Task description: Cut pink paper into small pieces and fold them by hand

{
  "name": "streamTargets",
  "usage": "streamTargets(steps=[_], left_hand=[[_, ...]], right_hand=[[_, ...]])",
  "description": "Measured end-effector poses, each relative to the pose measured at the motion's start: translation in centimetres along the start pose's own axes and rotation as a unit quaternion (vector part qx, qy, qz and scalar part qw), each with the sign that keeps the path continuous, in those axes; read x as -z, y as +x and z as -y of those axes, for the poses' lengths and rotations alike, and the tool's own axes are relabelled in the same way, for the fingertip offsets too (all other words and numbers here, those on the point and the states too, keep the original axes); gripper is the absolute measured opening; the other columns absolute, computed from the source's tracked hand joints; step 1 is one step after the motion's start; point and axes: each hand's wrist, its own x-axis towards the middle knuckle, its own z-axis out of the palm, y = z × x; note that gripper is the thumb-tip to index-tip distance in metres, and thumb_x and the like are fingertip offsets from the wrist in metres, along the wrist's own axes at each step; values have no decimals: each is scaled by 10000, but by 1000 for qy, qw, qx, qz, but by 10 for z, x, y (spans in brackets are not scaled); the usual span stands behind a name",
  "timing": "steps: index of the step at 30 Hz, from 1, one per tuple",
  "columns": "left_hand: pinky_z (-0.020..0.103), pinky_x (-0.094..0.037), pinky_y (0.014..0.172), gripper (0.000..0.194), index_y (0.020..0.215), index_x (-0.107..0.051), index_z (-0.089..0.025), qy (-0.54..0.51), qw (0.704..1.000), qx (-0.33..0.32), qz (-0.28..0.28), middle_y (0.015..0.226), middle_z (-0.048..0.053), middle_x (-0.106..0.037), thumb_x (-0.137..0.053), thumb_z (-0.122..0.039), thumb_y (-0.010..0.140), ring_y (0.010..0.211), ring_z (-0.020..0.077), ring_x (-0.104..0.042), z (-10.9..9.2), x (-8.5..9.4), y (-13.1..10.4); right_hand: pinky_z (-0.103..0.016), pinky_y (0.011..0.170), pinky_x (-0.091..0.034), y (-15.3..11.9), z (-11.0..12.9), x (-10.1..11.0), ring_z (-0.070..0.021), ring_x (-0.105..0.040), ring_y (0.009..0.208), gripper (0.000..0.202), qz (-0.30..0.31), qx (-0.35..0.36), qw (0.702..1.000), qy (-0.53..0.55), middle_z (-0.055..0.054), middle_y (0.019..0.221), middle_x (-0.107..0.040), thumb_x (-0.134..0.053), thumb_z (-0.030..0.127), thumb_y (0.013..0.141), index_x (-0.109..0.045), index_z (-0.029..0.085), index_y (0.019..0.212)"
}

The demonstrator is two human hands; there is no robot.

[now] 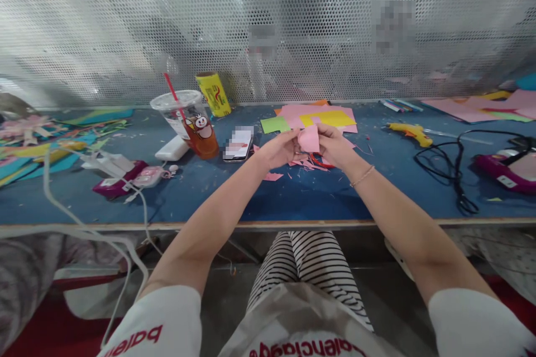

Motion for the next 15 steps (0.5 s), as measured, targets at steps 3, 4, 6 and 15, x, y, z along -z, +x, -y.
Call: streamTargets(steps=[3, 4, 6, 15], left_hand=[[310, -521, 738, 277, 854, -579, -170, 14, 999, -46, 21, 718, 14, -605, -683, -378, 704, 698, 119, -604, 1, -4, 0], [308, -520, 743, 296, 884, -574, -171, 37, 997, -68, 17, 725, 11, -597, -697, -359, 691, 699, 115, -602, 2, -5, 1], [302, -516, 739, 375, 973, -547, -188, 109, 983, -148, -32, 795, 9, -591, -720, -313, 665, 715, 105, -596, 5, -8, 3], [342, -486, 828, 157, 900, -597, -203, 504, 691, -477, -203, 957, 40, -563, -631, -201, 747, 953, 148, -541, 9, -20, -2]], right_hand=[[-187, 532, -462, 0, 2, -2, -76, -567, 598, 128, -51, -16, 994, 99, 41, 709, -644, -690, 283, 689, -643, 223, 792], [-178, 510, -457, 1, 2, -3, -75, -568, 594, 122, -64, -26, 990, 126, 42, 715, -648, -678, 285, 706, -638, 227, 806], [-162, 484, -454, 2, 0, -3, -72, -577, 604, 114, -97, -49, 978, 177, 46, 740, -659, -648, 290, 740, -628, 235, 838], [-195, 690, -528, 1, -4, -7, -84, -627, 808, 274, -95, 5, 967, 235, 58, 883, -682, -667, 213, 692, -596, 280, 948]])
